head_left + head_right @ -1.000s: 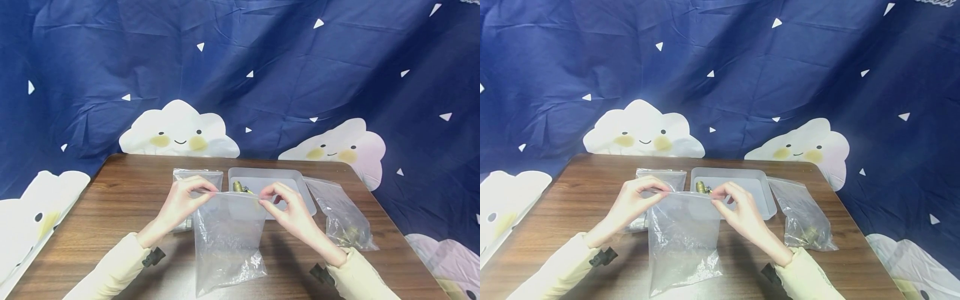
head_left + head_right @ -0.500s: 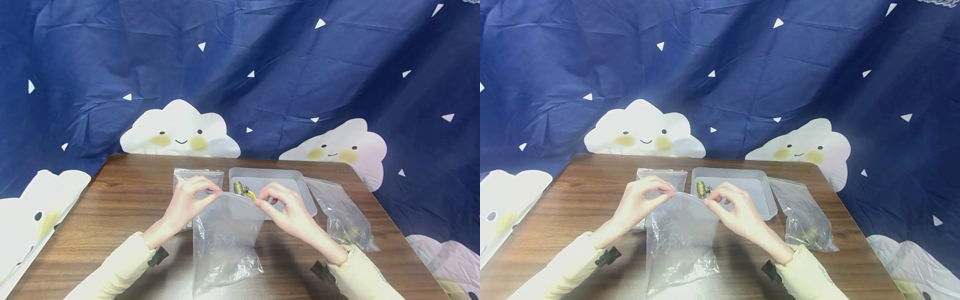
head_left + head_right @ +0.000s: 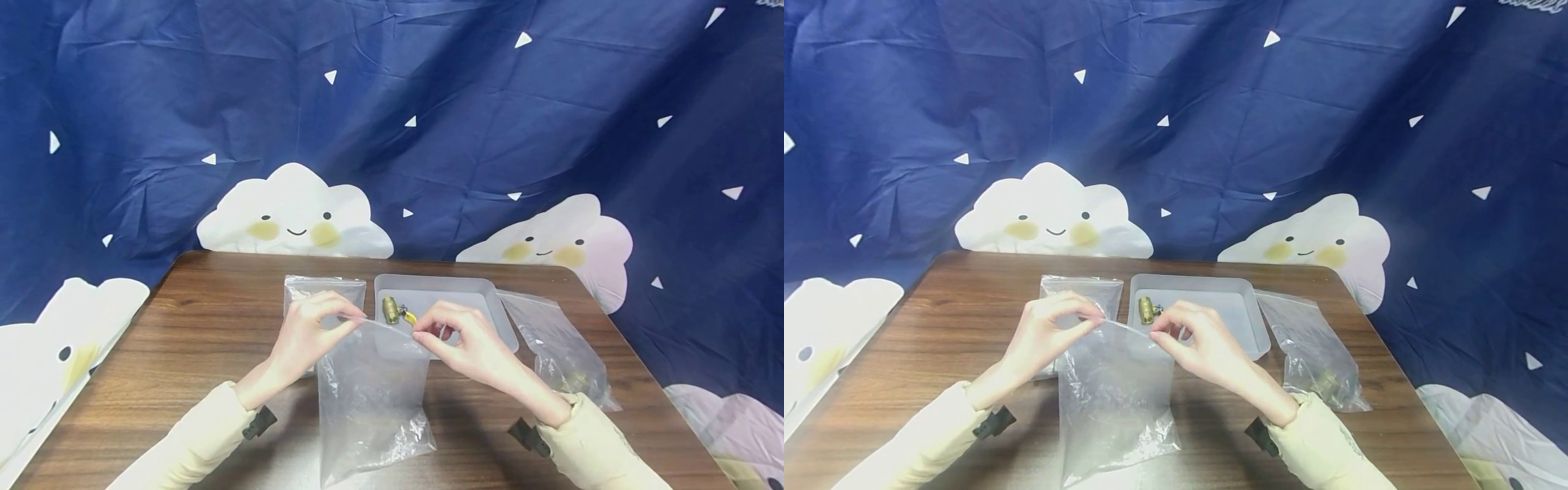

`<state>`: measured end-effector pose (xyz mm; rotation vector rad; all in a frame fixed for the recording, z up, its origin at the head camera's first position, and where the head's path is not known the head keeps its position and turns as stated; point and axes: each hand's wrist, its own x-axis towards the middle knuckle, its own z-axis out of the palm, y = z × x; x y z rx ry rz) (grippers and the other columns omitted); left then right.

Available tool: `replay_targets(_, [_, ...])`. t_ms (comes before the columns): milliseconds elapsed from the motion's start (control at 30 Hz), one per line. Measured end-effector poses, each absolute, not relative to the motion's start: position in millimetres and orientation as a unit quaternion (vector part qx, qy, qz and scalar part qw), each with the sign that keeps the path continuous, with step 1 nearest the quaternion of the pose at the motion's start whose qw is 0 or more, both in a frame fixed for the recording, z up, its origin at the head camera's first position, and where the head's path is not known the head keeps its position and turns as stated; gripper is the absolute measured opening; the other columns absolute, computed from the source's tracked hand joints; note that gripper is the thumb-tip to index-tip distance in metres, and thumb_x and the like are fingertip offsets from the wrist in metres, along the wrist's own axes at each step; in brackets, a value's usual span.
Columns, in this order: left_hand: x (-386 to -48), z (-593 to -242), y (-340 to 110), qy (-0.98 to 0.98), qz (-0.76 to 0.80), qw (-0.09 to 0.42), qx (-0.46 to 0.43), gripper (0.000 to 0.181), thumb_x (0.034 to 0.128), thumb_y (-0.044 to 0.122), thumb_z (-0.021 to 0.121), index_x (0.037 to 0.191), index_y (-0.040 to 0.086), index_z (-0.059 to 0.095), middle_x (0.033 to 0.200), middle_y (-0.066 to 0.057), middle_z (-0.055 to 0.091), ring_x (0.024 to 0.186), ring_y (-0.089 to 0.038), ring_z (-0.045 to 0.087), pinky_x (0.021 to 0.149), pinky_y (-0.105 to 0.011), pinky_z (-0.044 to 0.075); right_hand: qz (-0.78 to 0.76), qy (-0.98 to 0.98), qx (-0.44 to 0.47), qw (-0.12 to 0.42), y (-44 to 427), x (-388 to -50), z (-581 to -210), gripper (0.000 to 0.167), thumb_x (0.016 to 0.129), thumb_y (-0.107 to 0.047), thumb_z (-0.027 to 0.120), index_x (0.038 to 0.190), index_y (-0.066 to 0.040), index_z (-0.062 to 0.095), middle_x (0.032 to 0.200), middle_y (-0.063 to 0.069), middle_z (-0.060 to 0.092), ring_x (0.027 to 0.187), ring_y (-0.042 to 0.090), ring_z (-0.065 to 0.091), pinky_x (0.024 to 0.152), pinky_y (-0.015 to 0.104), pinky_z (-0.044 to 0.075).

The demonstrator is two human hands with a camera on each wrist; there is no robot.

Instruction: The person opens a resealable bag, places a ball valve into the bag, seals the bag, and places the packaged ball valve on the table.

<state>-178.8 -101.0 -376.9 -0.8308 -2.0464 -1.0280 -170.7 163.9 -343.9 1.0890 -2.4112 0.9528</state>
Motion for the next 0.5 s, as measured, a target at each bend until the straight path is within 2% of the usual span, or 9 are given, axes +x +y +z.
replay_targets(167, [-179.8, -376.8, -101.0, -0.800, -0.364, 0.345, -0.328, 0.013, 0.0745, 0.009, 0.084, 0.083, 0.017, 0.077, 0.080, 0.006, 0.074, 0.080, -0.011, 0.068, 0.076, -0.024, 0.053, 0.328, -0.849, 0.380, 0.164, 162.4, -170.4, -342.7, 0.011, 0.086, -0.007, 0.074, 0.083, -0.018, 0.071, 0.074, -0.010, 0.064, 0.067, -0.003, 0.054, 0.059, 0.018, 0.051])
replay_targets(367, [-179.3, -375.1, -100.1, -0.824, -0.237, 0.380, -0.347, 0.024, 0.0736, 0.015, 0.085, 0.095, 0.019, 0.075, 0.090, 0.006, 0.074, 0.092, -0.015, 0.063, 0.084, -0.037, 0.050, 0.321, -0.851, 0.378, 0.170, 157.0, -170.7, -340.9, 0.011, 0.084, -0.005, 0.071, 0.079, -0.015, 0.069, 0.070, -0.008, 0.062, 0.065, -0.003, 0.052, 0.056, 0.021, 0.052])
replay_targets(500, [-177.3, -371.6, -95.7, -0.813, -0.205, 0.380, -0.391, 0.030, 0.0741, 0.010, 0.083, 0.101, 0.016, 0.072, 0.095, 0.005, 0.073, 0.095, -0.015, 0.064, 0.085, -0.037, 0.049, 0.317, -0.855, 0.374, 0.167, 154.6, -171.6, -339.6, 0.012, 0.081, -0.004, 0.070, 0.078, -0.015, 0.068, 0.070, -0.008, 0.061, 0.064, -0.003, 0.052, 0.056, 0.026, 0.054])
